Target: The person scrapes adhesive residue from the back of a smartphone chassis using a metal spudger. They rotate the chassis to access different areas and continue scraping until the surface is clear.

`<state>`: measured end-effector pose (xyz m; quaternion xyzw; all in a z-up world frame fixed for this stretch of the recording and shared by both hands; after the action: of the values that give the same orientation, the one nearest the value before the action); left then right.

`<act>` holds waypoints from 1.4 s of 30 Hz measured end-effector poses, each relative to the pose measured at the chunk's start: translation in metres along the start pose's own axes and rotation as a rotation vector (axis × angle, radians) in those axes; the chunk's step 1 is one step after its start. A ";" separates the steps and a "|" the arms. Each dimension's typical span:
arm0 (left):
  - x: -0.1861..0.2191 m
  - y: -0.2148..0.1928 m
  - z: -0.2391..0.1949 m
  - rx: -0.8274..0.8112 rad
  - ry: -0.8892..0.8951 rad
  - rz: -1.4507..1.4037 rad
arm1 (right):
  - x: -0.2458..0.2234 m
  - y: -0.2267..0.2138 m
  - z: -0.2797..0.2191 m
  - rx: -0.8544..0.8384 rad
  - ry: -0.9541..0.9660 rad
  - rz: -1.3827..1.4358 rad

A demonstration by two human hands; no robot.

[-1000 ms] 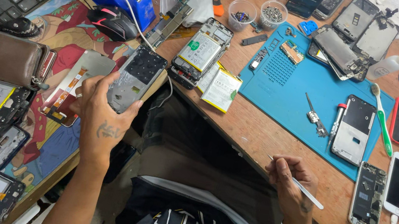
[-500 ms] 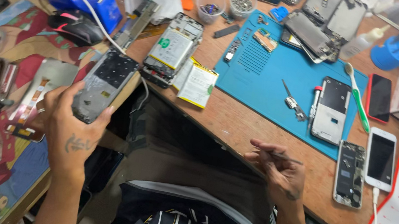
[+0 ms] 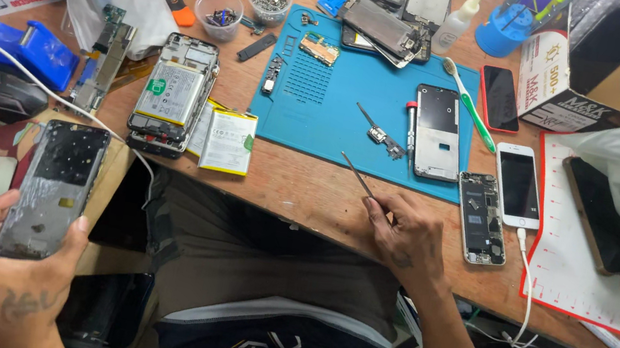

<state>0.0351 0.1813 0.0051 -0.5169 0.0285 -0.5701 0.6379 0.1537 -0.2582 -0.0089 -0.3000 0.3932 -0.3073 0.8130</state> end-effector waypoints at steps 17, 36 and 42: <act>0.258 0.099 -0.012 -0.374 0.255 -0.491 | 0.030 -0.018 -0.027 0.094 -0.003 0.152; 0.394 0.236 -0.114 -0.555 0.216 -0.360 | 0.079 -0.040 -0.080 0.761 0.202 0.467; 0.386 0.235 -0.138 -0.709 0.316 -0.485 | 0.082 -0.039 -0.080 0.743 0.199 0.489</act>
<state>0.2474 -0.2408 -0.0075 -0.6017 0.1971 -0.7299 0.2577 0.1180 -0.3627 -0.0586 0.1445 0.3919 -0.2537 0.8724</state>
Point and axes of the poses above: each hand's wrist, its own z-axis towards the middle knuckle, its own y-axis out of the palm, x = y × z, the point moved 7 cm from there along z, towards the middle knuckle, and after that the axes turned 12 degrees about -y, right-handed, at the moved point
